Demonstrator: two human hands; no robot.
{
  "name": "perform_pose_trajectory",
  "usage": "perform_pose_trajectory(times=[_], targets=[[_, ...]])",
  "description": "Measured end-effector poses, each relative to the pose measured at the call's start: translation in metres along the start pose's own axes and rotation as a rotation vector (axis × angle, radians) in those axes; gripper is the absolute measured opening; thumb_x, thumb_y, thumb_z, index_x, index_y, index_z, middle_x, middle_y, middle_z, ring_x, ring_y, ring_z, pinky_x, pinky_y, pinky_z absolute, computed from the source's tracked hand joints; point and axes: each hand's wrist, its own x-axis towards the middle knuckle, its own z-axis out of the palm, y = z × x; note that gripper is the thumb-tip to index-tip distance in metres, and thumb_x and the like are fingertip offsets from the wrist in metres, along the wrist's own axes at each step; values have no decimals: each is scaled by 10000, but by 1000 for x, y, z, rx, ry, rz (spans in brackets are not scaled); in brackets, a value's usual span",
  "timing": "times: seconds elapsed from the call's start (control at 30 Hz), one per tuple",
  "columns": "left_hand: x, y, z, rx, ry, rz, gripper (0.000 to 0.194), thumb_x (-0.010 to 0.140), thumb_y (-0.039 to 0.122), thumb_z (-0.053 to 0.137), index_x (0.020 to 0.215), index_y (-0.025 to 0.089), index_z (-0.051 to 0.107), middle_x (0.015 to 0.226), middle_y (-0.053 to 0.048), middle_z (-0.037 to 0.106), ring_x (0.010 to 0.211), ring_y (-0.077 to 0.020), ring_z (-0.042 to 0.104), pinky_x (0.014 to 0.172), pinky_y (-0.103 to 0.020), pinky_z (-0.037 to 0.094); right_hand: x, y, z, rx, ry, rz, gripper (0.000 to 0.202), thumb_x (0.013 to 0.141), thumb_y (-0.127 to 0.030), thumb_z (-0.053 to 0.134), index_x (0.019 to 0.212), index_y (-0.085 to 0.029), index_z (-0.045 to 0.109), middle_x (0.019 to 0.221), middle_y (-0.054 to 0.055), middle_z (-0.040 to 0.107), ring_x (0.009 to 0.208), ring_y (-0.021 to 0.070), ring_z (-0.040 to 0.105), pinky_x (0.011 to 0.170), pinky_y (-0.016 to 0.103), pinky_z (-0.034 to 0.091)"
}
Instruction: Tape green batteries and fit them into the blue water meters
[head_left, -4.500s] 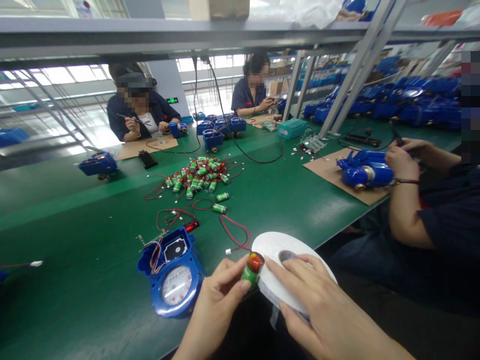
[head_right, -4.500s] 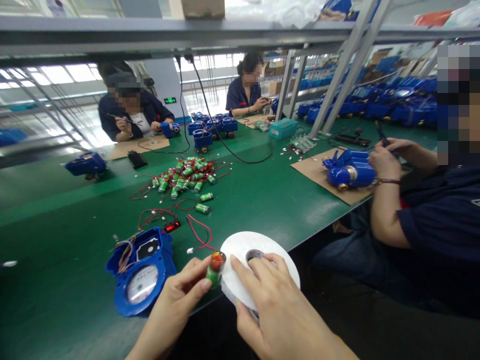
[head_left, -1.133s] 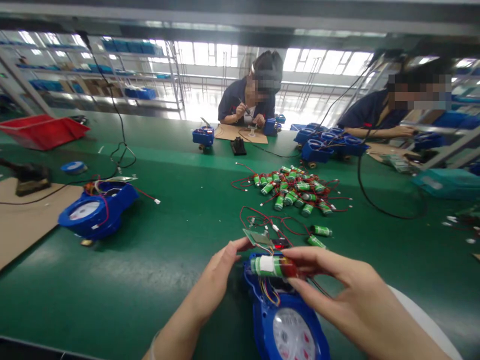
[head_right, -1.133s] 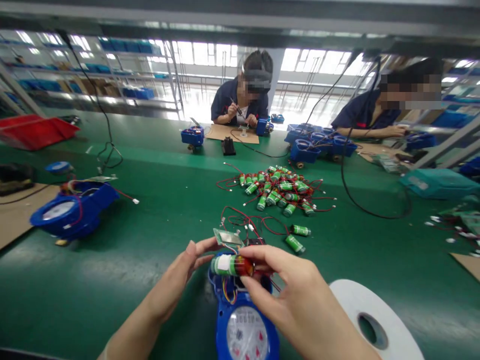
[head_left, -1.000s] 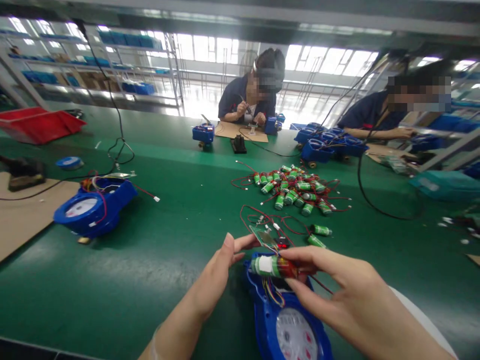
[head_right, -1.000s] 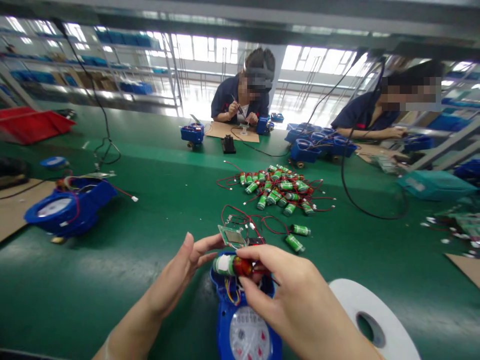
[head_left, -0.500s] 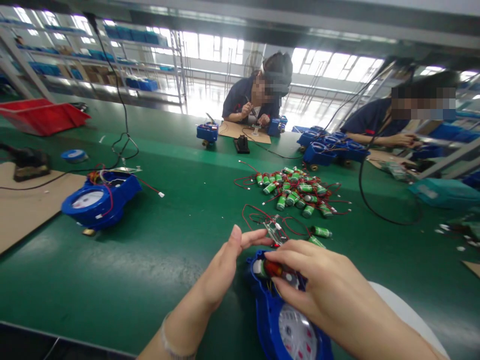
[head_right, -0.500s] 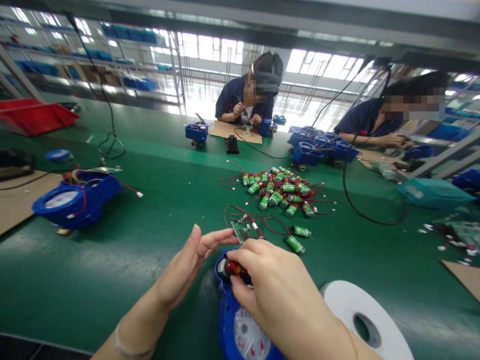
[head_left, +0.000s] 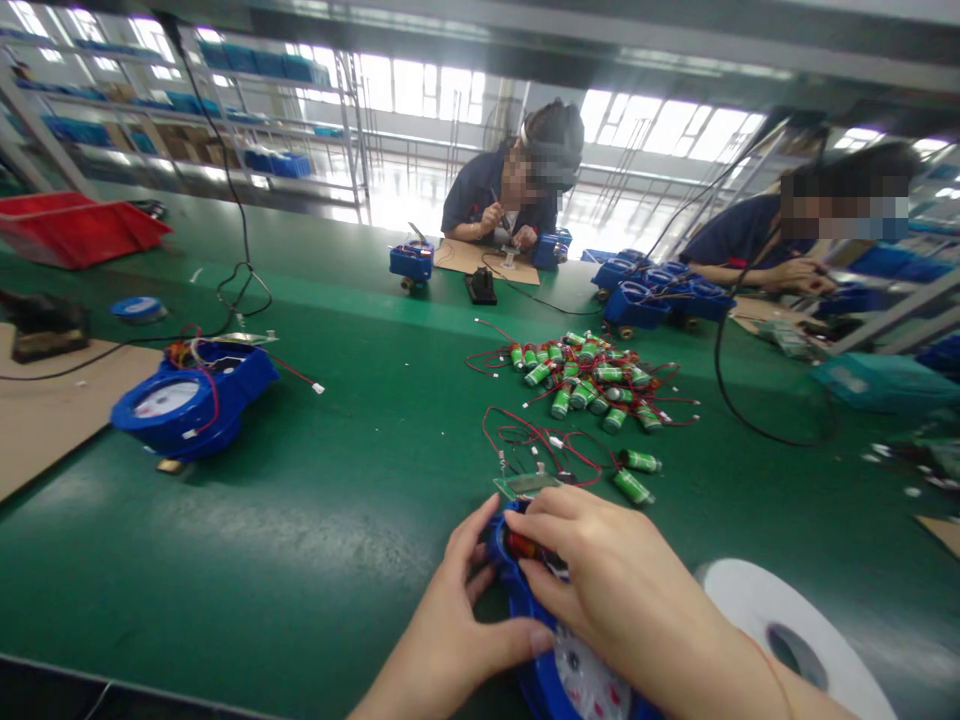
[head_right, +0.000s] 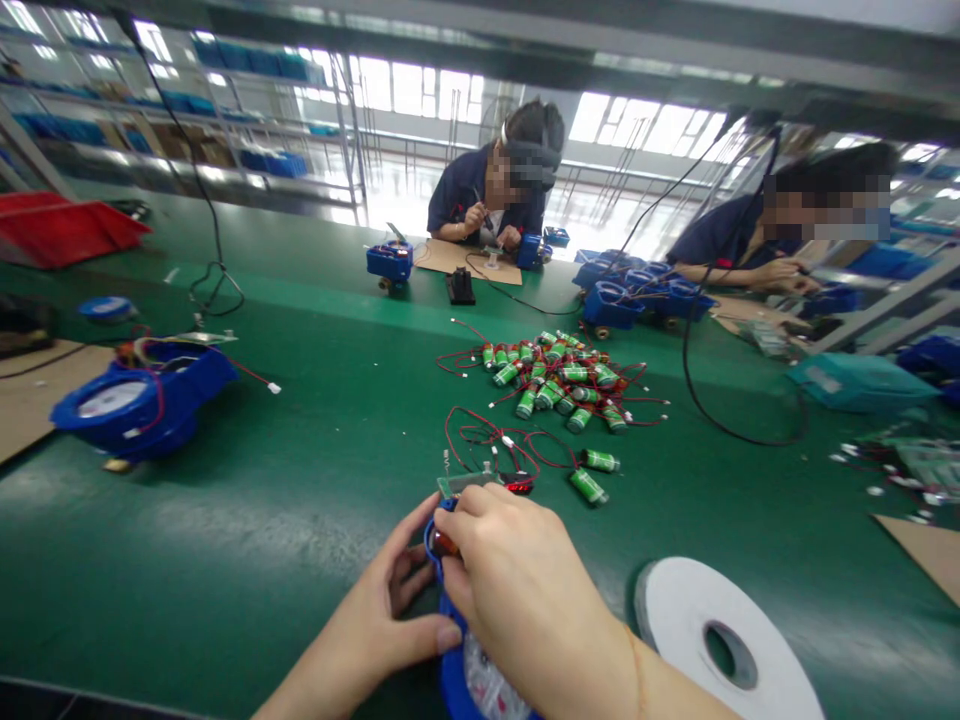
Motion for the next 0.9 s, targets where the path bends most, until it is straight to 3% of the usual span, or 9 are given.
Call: perform_pose_trajectory(times=[0.27,0.53,0.9], targets=[[-1,-1,5,-119,25,-74,1055,523,323,899,1437,230,379,1341,-139,563,1161,-289,561,1002,-404,461,-2,4,4,82,30,-39,260,840,-68,645,1063,-201,669,960,46,652,899,222,605,789,338,505],[1,-2,3,-96,42,-84,1036,536,326,885,1437,223,384,1271,-127,610,1069,-268,595,959,-393,483,5,7,16,-108,47,-199,132,842,-66,640,949,-143,651,865,40,649,738,191,614,629,282,486],[1,1,1,-63,35,-87,955,551,291,879,1400,227,447,1195,-98,638,966,-222,598,903,-360,511,8,6,2,-193,-119,-257,267,842,-93,680,1106,-95,636,941,87,668,795,222,642,666,315,519]])
